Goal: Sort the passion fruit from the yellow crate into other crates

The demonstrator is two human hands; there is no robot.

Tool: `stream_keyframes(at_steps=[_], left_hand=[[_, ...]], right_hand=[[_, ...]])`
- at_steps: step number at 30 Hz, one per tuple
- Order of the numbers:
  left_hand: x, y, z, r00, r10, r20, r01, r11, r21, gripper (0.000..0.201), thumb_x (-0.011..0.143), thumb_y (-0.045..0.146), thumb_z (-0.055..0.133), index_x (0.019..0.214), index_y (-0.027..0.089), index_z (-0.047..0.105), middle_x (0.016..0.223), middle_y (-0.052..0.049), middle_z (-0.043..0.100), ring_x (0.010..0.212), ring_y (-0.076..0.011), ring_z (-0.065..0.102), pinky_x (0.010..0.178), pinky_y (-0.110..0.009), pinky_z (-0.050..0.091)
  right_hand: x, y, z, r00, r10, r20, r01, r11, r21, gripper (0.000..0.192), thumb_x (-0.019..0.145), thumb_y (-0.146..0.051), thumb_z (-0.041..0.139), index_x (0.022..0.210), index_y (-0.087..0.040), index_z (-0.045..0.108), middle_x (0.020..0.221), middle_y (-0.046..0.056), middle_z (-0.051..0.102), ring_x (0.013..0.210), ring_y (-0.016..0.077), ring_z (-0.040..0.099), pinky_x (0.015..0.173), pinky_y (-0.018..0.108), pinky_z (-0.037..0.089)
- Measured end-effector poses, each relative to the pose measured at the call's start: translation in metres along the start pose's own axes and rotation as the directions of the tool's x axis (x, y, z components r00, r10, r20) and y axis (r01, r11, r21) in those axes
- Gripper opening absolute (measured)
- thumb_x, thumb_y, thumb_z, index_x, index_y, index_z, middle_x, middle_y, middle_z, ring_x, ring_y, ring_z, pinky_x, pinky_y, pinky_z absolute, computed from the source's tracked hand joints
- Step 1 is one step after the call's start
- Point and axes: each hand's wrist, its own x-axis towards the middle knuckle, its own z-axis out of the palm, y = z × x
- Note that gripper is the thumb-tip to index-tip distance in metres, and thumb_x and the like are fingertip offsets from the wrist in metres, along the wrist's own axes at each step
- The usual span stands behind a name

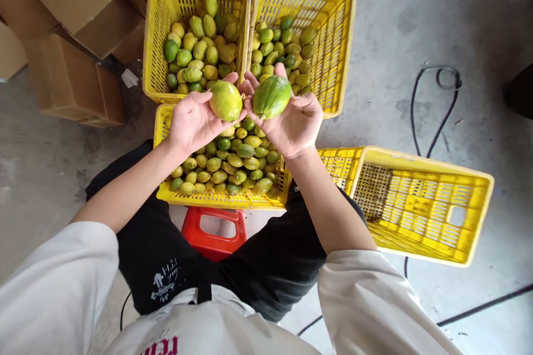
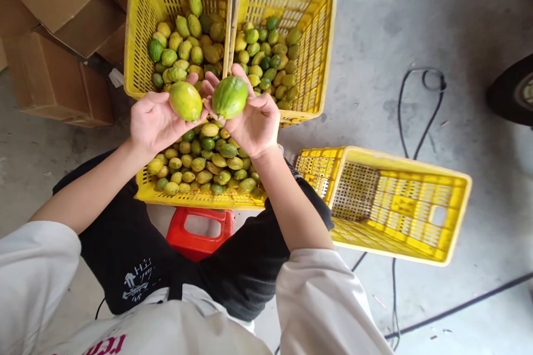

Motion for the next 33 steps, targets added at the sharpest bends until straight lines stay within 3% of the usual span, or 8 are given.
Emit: stream_keyframes(at_steps=[8,13,16,20,24,27,31,33], left_hand=[[0.004,-0.016,-0.016,0.994,-0.108,0.014,0.107,0.994,0.015,0.04,0.097,0.053,0.071,0.124,0.023,0.065,0.1,-0.007,0.077,0.081,-0.0174,0.078,0.058,-0.019,0.059],[0.004,-0.022,-0.021,0.99,-0.136,0.025,0.136,0.991,-0.007,0.038,0.099,0.042,0.069,0.132,0.025,0.059,0.111,-0.004,0.077,0.099,-0.0194,0.082,0.08,-0.024,0.065],[0.009,-0.024,-0.021,0.989,-0.141,0.041,0.142,0.99,-0.008,0.031,0.098,0.035,0.071,0.125,0.023,0.062,0.107,-0.004,0.077,0.09,-0.016,0.081,0.08,-0.022,0.064],[0.011,-0.018,-0.015,0.989,-0.119,0.083,0.12,0.993,0.001,0.019,0.108,0.035,0.056,0.105,0.019,0.066,0.085,-0.001,0.073,0.072,-0.0121,0.076,0.066,-0.019,0.06],[0.004,-0.006,-0.002,0.996,-0.075,0.039,0.076,0.997,-0.031,0.039,0.113,0.04,0.037,0.121,0.018,0.068,0.104,-0.006,0.077,0.107,-0.0213,0.079,0.089,-0.03,0.066],[0.004,-0.004,0.001,1.0,-0.023,-0.001,0.023,1.0,-0.007,0.035,0.112,0.034,0.041,0.134,0.021,0.064,0.111,-0.005,0.077,0.116,-0.0218,0.077,0.094,-0.032,0.064],[0.008,-0.014,-0.008,0.994,-0.023,0.107,0.017,0.998,0.056,0.011,0.103,0.028,0.062,0.101,0.018,0.069,0.089,-0.002,0.073,0.077,-0.0116,0.073,0.067,-0.019,0.056],[0.008,-0.019,-0.013,0.996,-0.043,0.084,0.036,0.996,0.078,0.008,0.098,0.023,0.069,0.092,0.019,0.067,0.085,0.0,0.072,0.076,-0.0106,0.072,0.066,-0.018,0.054]], right_hand=[[-0.006,0.015,0.006,0.986,0.145,-0.077,-0.15,0.987,-0.062,0.059,0.068,-0.07,0.089,0.109,-0.034,0.067,0.1,-0.001,0.073,0.095,0.0212,0.074,0.078,0.036,0.071],[-0.004,0.017,-0.002,0.984,0.139,-0.109,-0.142,0.99,-0.021,0.044,0.082,-0.061,0.081,0.113,-0.035,0.065,0.1,-0.003,0.072,0.083,0.0155,0.07,0.063,0.023,0.064],[-0.004,0.019,-0.002,0.987,0.131,-0.095,-0.134,0.991,-0.022,0.04,0.084,-0.06,0.08,0.113,-0.036,0.065,0.096,-0.004,0.072,0.078,0.0155,0.068,0.055,0.02,0.059],[-0.004,0.016,0.0,0.994,0.108,-0.003,-0.108,0.994,0.009,0.043,0.083,-0.064,0.081,0.111,-0.035,0.068,0.099,-0.002,0.075,0.093,0.0206,0.074,0.068,0.029,0.067],[-0.002,0.001,-0.001,0.998,0.053,0.042,-0.054,0.998,0.02,0.044,0.076,-0.047,0.082,0.117,-0.035,0.069,0.119,0.0,0.078,0.126,0.0272,0.071,0.093,0.044,0.068],[-0.002,-0.004,0.0,0.999,0.024,0.023,-0.023,0.999,-0.033,0.043,0.079,-0.037,0.078,0.121,-0.034,0.068,0.125,-0.001,0.077,0.133,0.0235,0.068,0.102,0.042,0.065],[0.0,0.012,0.002,0.992,0.103,0.071,-0.104,0.994,0.013,0.051,0.083,-0.053,0.082,0.124,-0.028,0.068,0.112,-0.003,0.078,0.097,0.0132,0.075,0.081,0.022,0.068],[0.001,0.023,-0.001,0.984,0.166,0.057,-0.168,0.985,0.036,0.057,0.077,-0.061,0.087,0.118,-0.026,0.067,0.1,-0.003,0.076,0.082,0.0118,0.073,0.071,0.02,0.068]])
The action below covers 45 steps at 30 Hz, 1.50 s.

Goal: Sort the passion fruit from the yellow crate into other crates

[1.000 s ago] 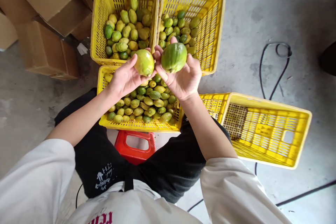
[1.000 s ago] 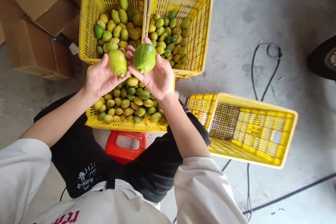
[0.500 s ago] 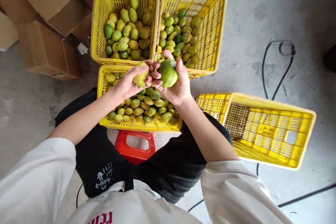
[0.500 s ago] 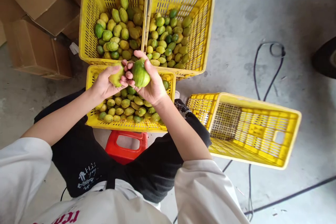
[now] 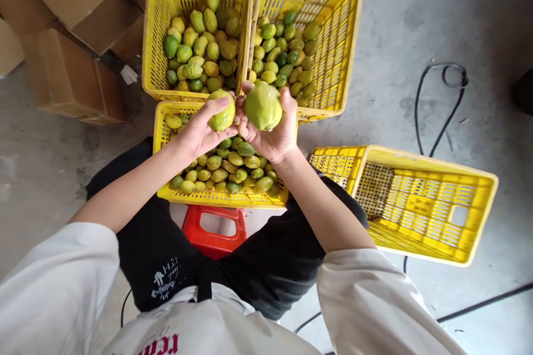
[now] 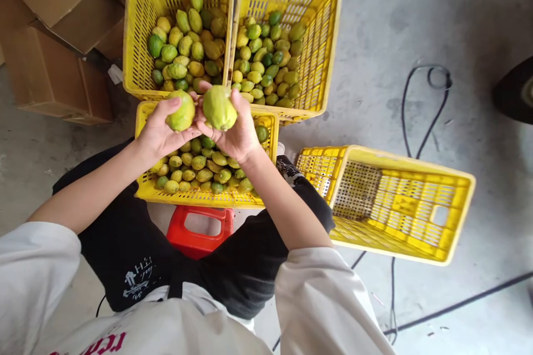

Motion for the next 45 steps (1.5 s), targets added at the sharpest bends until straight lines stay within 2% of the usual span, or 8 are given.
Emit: stream_keyframes(at_steps=[3,8,16,21,27,35,40,45], left_hand=[[-0.001,-0.004,-0.003,0.996,-0.027,-0.083,0.027,1.0,0.002,0.008,0.098,0.016,0.064,0.091,0.019,0.066,0.085,0.001,0.072,0.087,-0.0116,0.074,0.075,-0.018,0.055],[0.0,-0.003,-0.001,0.994,-0.034,-0.102,0.033,0.999,-0.02,0.021,0.099,0.006,0.053,0.088,0.017,0.065,0.084,0.002,0.073,0.078,-0.0075,0.071,0.071,-0.016,0.055],[0.002,-0.002,0.0,0.995,-0.05,-0.088,0.046,0.998,-0.045,0.019,0.107,0.032,0.056,0.105,0.018,0.07,0.084,-0.001,0.074,0.071,-0.0114,0.073,0.065,-0.021,0.058],[-0.001,0.012,0.006,0.985,-0.084,-0.153,0.066,0.991,-0.119,0.044,0.11,0.046,0.04,0.125,0.014,0.066,0.098,-0.007,0.078,0.099,-0.0232,0.08,0.081,-0.032,0.068],[-0.006,0.012,0.01,0.994,-0.087,-0.071,0.083,0.995,-0.06,0.03,0.109,0.046,0.052,0.103,0.02,0.064,0.08,-0.001,0.067,0.061,-0.0085,0.065,0.048,-0.013,0.048],[-0.005,0.004,0.007,0.982,-0.136,-0.134,0.127,0.989,-0.071,0.025,0.103,0.045,0.069,0.107,0.021,0.068,0.079,0.001,0.069,0.052,-0.0052,0.062,0.043,-0.012,0.044],[0.002,0.001,0.004,0.976,-0.11,-0.189,0.1,0.993,-0.063,0.029,0.104,0.05,0.066,0.102,0.021,0.069,0.078,0.0,0.069,0.058,-0.0075,0.067,0.047,-0.014,0.048],[0.003,0.01,0.005,0.978,-0.052,-0.202,0.031,0.994,-0.106,0.036,0.11,0.045,0.046,0.112,0.017,0.069,0.095,-0.007,0.076,0.1,-0.0208,0.08,0.078,-0.024,0.065]], right_hand=[[0.002,0.009,-0.005,0.997,0.036,-0.068,-0.039,0.998,-0.04,0.048,0.077,-0.049,0.091,0.111,-0.029,0.063,0.095,-0.003,0.073,0.091,0.0168,0.075,0.074,0.025,0.07],[0.0,0.006,-0.003,0.998,0.014,-0.067,-0.021,0.994,-0.103,0.053,0.071,-0.039,0.094,0.111,-0.032,0.06,0.094,-0.005,0.072,0.1,0.0199,0.075,0.081,0.03,0.069],[-0.002,-0.003,0.004,0.996,-0.038,-0.087,0.025,0.988,-0.154,0.044,0.072,-0.053,0.088,0.103,-0.03,0.066,0.1,-0.001,0.075,0.108,0.0257,0.074,0.089,0.04,0.068],[-0.005,-0.019,0.009,0.98,-0.084,-0.181,0.073,0.995,-0.064,0.037,0.081,-0.055,0.074,0.107,-0.03,0.065,0.116,0.002,0.077,0.124,0.0287,0.072,0.091,0.046,0.067],[-0.015,-0.027,0.017,0.972,-0.029,-0.235,0.043,0.997,0.057,0.033,0.091,-0.052,0.076,0.111,-0.028,0.065,0.089,-0.004,0.071,0.075,0.0119,0.068,0.082,0.023,0.067],[-0.007,-0.001,0.003,0.947,0.125,-0.296,-0.139,0.99,-0.025,0.019,0.092,-0.035,0.075,0.103,-0.029,0.061,0.09,-0.003,0.07,0.071,0.0124,0.065,0.048,0.015,0.053],[-0.002,0.008,-0.001,0.94,0.085,-0.33,-0.111,0.992,-0.061,0.02,0.097,-0.048,0.071,0.107,-0.032,0.064,0.094,-0.002,0.072,0.085,0.0168,0.072,0.061,0.023,0.063],[-0.003,-0.005,0.003,0.954,-0.03,-0.299,0.009,0.998,-0.069,0.038,0.09,-0.063,0.07,0.1,-0.027,0.065,0.1,0.003,0.076,0.117,0.0269,0.072,0.088,0.042,0.069]])
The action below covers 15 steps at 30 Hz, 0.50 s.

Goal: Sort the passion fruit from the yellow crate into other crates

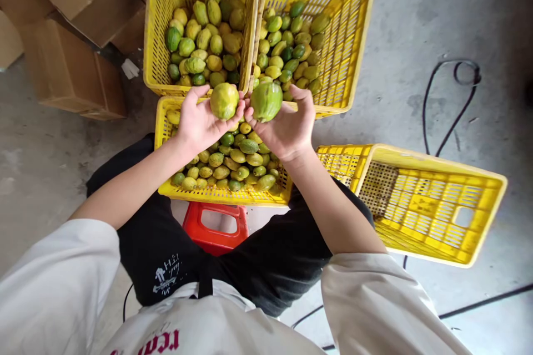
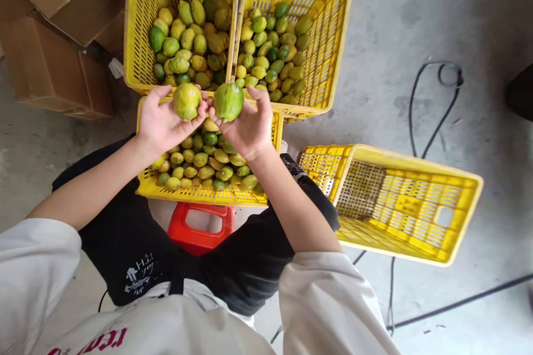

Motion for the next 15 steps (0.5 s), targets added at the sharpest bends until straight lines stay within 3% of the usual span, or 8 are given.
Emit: stream_keyframes(at_steps=[2,4,8,10,15], left_hand=[[-0.002,0.007,0.004,0.999,0.031,0.013,-0.031,0.999,-0.019,0.034,0.111,0.037,0.041,0.116,0.016,0.067,0.099,-0.008,0.076,0.11,-0.023,0.078,0.088,-0.029,0.066],[-0.005,0.013,0.008,0.998,0.052,0.036,-0.052,0.999,-0.015,0.032,0.112,0.033,0.038,0.115,0.015,0.065,0.1,-0.007,0.075,0.108,-0.0208,0.079,0.09,-0.029,0.066],[-0.005,0.012,0.01,0.991,0.018,0.13,-0.027,0.997,0.066,0.04,0.115,0.043,0.041,0.09,0.017,0.059,0.079,-0.002,0.066,0.067,-0.0075,0.07,0.063,-0.014,0.055],[-0.002,0.006,0.007,0.988,-0.025,0.155,0.008,0.994,0.107,0.045,0.113,0.05,0.045,0.085,0.018,0.059,0.072,0.0,0.063,0.052,-0.0047,0.06,0.051,-0.013,0.048],[0.007,-0.006,-0.002,0.99,-0.122,0.07,0.116,0.989,0.092,0.04,0.107,0.056,0.055,0.097,0.019,0.068,0.07,0.0,0.066,0.049,-0.0071,0.06,0.049,-0.016,0.049]], right_hand=[[-0.001,-0.008,0.001,0.998,-0.038,0.044,0.038,0.999,-0.011,0.04,0.085,-0.063,0.072,0.099,-0.027,0.064,0.107,0.005,0.077,0.129,0.0318,0.068,0.094,0.052,0.068],[-0.002,-0.013,0.002,0.996,-0.053,0.066,0.057,0.996,-0.062,0.035,0.083,-0.059,0.075,0.098,-0.029,0.064,0.11,0.003,0.078,0.132,0.0318,0.067,0.096,0.054,0.067],[-0.004,-0.011,0.002,0.998,-0.036,0.059,0.041,0.995,-0.092,0.031,0.08,-0.058,0.077,0.092,-0.031,0.066,0.089,-0.003,0.074,0.102,0.0193,0.075,0.093,0.034,0.066],[-0.006,-0.007,0.001,0.998,0.004,0.058,0.002,0.996,-0.09,0.031,0.078,-0.053,0.082,0.091,-0.03,0.066,0.083,-0.004,0.072,0.087,0.0165,0.072,0.09,0.03,0.067],[-0.009,0.001,-0.009,0.997,0.071,0.038,-0.065,0.988,-0.143,0.023,0.08,-0.029,0.084,0.096,-0.028,0.066,0.095,-0.001,0.076,0.096,0.0203,0.074,0.088,0.037,0.072]])
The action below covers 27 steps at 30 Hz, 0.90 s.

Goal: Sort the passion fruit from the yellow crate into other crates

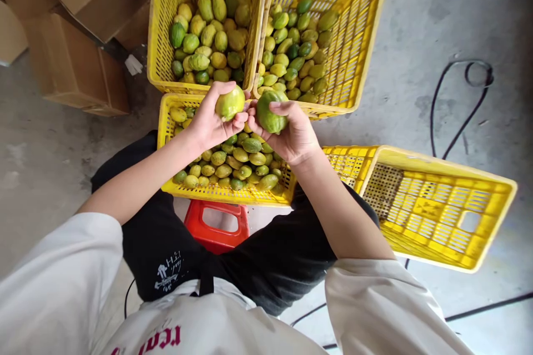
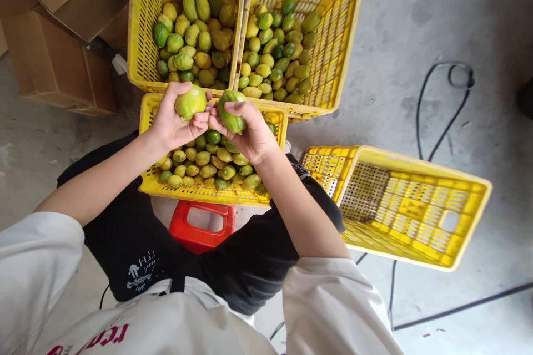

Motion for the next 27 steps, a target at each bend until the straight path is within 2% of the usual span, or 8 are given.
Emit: stream_keyframes(at_steps=[7,10,13,16,18,22,25,27], left_hand=[[-0.001,-0.002,0.004,1.0,0.028,-0.005,-0.028,0.999,-0.044,0.033,0.107,0.049,0.059,0.11,0.017,0.067,0.081,-0.002,0.072,0.071,-0.0133,0.076,0.063,-0.019,0.062],[0.0,0.001,0.007,0.998,0.057,-0.03,-0.06,0.994,-0.089,0.037,0.107,0.054,0.06,0.109,0.018,0.067,0.083,-0.002,0.073,0.071,-0.012,0.075,0.063,-0.017,0.061],[-0.001,0.009,0.01,0.996,0.093,-0.01,-0.094,0.988,-0.126,0.048,0.109,0.062,0.05,0.108,0.017,0.068,0.085,-0.003,0.073,0.067,-0.0106,0.071,0.062,-0.019,0.06],[-0.006,0.014,0.014,0.991,0.129,0.032,-0.125,0.986,-0.111,0.059,0.113,0.059,0.03,0.118,0.015,0.07,0.099,-0.007,0.075,0.091,-0.0172,0.078,0.076,-0.026,0.065],[-0.007,0.015,0.015,0.991,0.132,0.018,-0.13,0.989,-0.072,0.053,0.114,0.044,0.026,0.127,0.015,0.069,0.11,-0.007,0.076,0.115,-0.0227,0.078,0.087,-0.031,0.066],[-0.001,0.005,0.012,0.994,0.09,0.056,-0.092,0.996,0.02,0.029,0.11,0.024,0.044,0.117,0.015,0.071,0.113,-0.007,0.078,0.122,-0.0227,0.077,0.091,-0.029,0.065],[0.008,-0.006,0.006,0.995,0.046,0.092,-0.05,0.998,0.046,0.016,0.106,0.026,0.06,0.106,0.017,0.073,0.108,-0.006,0.081,0.117,-0.0227,0.078,0.086,-0.027,0.064],[0.013,-0.012,0.001,0.998,0.039,0.057,-0.042,0.998,0.049,0.015,0.103,0.033,0.067,0.1,0.02,0.073,0.101,-0.003,0.081,0.111,-0.0226,0.079,0.083,-0.027,0.063]], right_hand=[[0.006,-0.001,0.002,0.999,-0.041,0.007,0.04,0.995,0.09,0.015,0.087,-0.035,0.076,0.095,-0.028,0.067,0.092,-0.003,0.073,0.077,0.012,0.065,0.064,0.017,0.061],[0.003,-0.005,0.009,0.994,-0.105,0.035,0.101,0.989,0.103,0.025,0.089,-0.049,0.074,0.104,-0.03,0.069,0.099,-0.002,0.075,0.09,0.0173,0.07,0.074,0.026,0.064],[0.002,-0.009,0.01,0.983,-0.16,0.091,0.143,0.976,0.166,0.042,0.077,-0.052,0.076,0.112,-0.03,0.068,0.111,0.0,0.077,0.112,0.0224,0.072,0.093,0.037,0.065],[0.005,-0.012,0.006,0.978,-0.2,0.056,0.19,0.969,0.156,0.038,0.073,-0.044,0.074,0.108,-0.032,0.065,0.115,0.0,0.078,0.127,0.0254,0.068,0.101,0.044,0.062],[0.008,-0.013,0.004,0.978,-0.206,0.009,0.204,0.972,0.114,0.029,0.078,-0.044,0.074,0.101,-0.032,0.063,0.109,0.0,0.078,0.127,0.0267,0.068,0.097,0.045,0.064],[0.011,-0.007,0.004,0.989,-0.137,-0.062,0.14,0.988,0.063,0.032,0.084,-0.052,0.081,0.096,-0.03,0.062,0.093,-0.002,0.074,0.105,0.0227,0.071,0.081,0.033,0.065],[0.014,0.003,0.006,0.988,-0.106,-0.116,0.106,0.994,0.0,0.036,0.09,-0.063,0.077,0.094,-0.031,0.061,0.09,-0.001,0.071,0.107,0.0235,0.072,0.072,0.03,0.064],[0.017,0.01,0.004,0.989,-0.078,-0.126,0.073,0.996,-0.043,0.038,0.091,-0.068,0.073,0.094,-0.031,0.061,0.09,0.0,0.07,0.112,0.0258,0.072,0.069,0.031,0.063]])
